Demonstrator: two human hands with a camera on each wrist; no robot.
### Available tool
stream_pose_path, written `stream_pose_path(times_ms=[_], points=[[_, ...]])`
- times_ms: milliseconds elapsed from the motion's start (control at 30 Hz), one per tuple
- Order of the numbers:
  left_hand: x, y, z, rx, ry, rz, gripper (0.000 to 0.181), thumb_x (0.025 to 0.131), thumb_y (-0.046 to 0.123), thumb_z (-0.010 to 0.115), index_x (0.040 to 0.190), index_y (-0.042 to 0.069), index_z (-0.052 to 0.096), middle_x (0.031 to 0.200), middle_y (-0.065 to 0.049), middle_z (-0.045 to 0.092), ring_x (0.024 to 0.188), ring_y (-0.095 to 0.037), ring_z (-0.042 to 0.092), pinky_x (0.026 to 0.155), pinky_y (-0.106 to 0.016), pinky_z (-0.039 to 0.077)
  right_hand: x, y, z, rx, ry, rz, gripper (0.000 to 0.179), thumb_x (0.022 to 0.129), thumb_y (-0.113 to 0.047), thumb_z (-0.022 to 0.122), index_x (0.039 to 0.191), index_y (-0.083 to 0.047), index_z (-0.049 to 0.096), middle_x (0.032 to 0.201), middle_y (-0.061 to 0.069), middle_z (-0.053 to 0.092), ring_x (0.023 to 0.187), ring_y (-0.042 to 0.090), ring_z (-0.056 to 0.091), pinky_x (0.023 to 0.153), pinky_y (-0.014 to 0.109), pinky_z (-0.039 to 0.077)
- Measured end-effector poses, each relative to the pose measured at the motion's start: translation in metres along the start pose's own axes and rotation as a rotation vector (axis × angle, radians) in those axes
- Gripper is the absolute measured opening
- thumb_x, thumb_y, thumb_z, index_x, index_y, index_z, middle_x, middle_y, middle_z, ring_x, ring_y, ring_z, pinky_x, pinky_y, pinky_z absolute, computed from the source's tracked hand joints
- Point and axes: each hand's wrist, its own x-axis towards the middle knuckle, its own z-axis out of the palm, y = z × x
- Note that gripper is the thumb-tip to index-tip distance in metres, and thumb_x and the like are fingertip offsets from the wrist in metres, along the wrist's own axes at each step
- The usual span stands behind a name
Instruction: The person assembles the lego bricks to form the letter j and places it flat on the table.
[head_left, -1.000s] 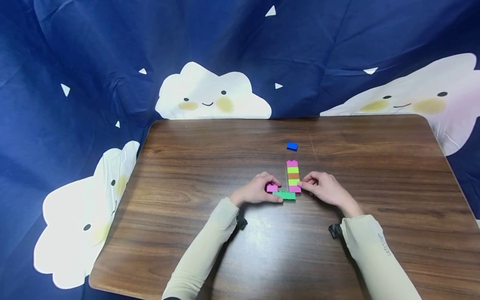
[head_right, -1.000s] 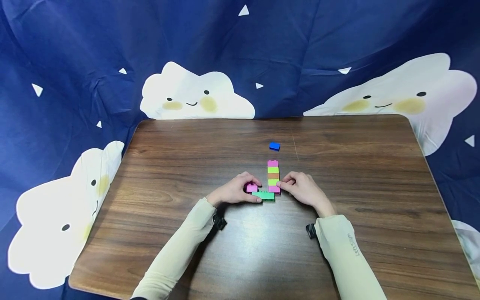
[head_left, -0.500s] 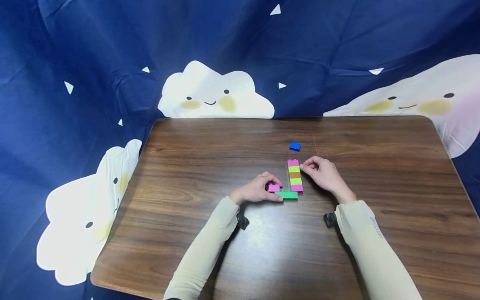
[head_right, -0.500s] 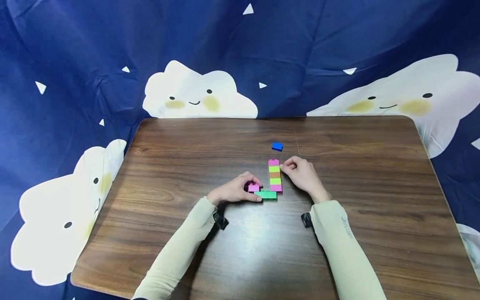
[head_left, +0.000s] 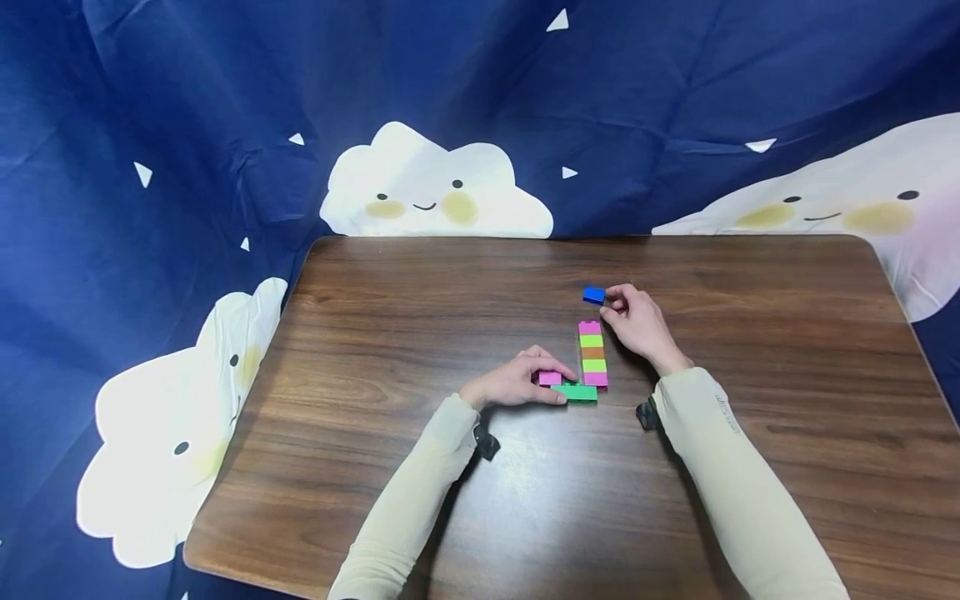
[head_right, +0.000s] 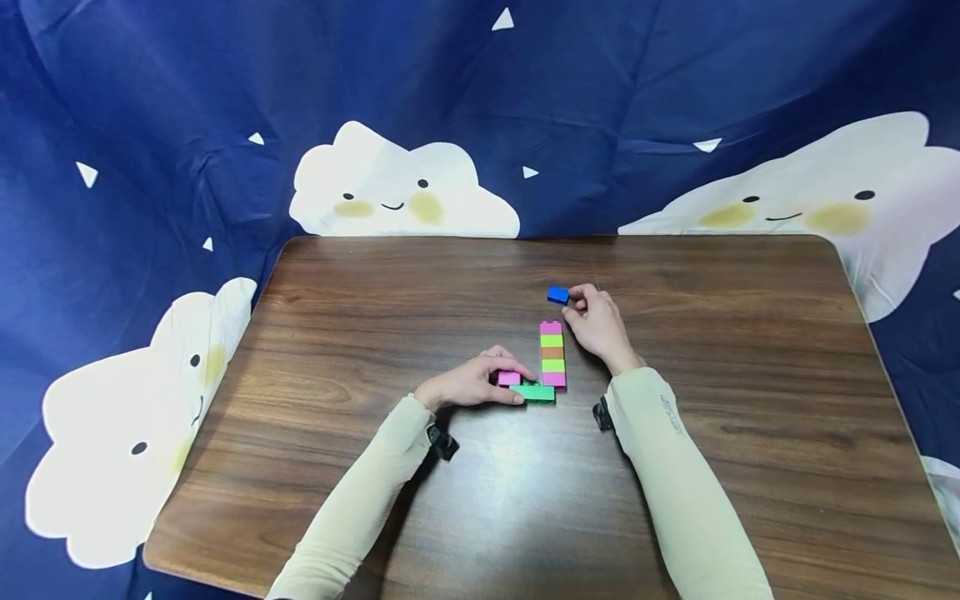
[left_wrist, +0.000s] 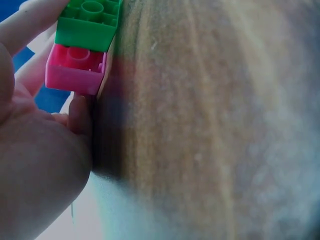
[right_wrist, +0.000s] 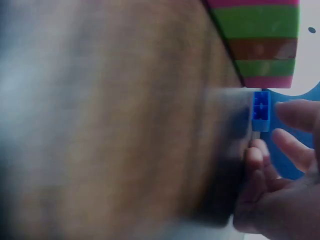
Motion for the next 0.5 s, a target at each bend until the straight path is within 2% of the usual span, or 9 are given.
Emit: stream_pose_path(times_ms=[100,267,400,500], points=[[0.000,-0.001,0.000,0.006,-0.003,-0.007,0.042,0.084,0.035,0.073,0.125,0.031,0.064,0.122,0.004,0.052,0.111,-0.009,0.041,0.096,-0.028,0.034,0.005,-0.001,-0.002,-0.020,-0.058,0.016,0.040,0.096,-0.017,0.053,0.131,0.000,0.048,0.102,0.018,0.055,0.104,0.034,0.045,0.092,0.047,0.035],[0.000,0.000,0.000,-0.008,0.003,-0.039,0.050,0.083,0.034,0.075,0.130,0.027,0.058,0.126,0.002,0.050,0.112,-0.011,0.042,0.097,-0.028,0.035,0.012,-0.005,-0.005,-0.065,-0.137,0.057,0.040,0.099,-0.022,0.048,0.134,-0.003,0.044,0.096,0.016,0.050,0.101,0.033,0.043,0.087,0.045,0.035],[-0.001,0.001,0.000,-0.029,0.004,-0.051,0.049,0.082,0.031,0.076,0.127,0.022,0.058,0.126,0.000,0.050,0.113,-0.013,0.041,0.097,-0.028,0.035,0.017,-0.006,-0.005,-0.088,-0.155,0.063,0.039,0.100,-0.021,0.045,0.134,-0.002,0.043,0.096,0.018,0.051,0.098,0.033,0.045,0.086,0.046,0.037],[-0.002,0.002,0.000,-0.046,0.005,-0.057,0.047,0.082,0.029,0.076,0.125,0.020,0.059,0.125,-0.001,0.050,0.114,-0.014,0.040,0.097,-0.029,0.035,0.018,-0.009,-0.006,-0.089,-0.157,0.074,0.039,0.101,-0.020,0.043,0.135,-0.002,0.042,0.107,0.025,0.054,0.107,0.038,0.047,0.095,0.051,0.038]])
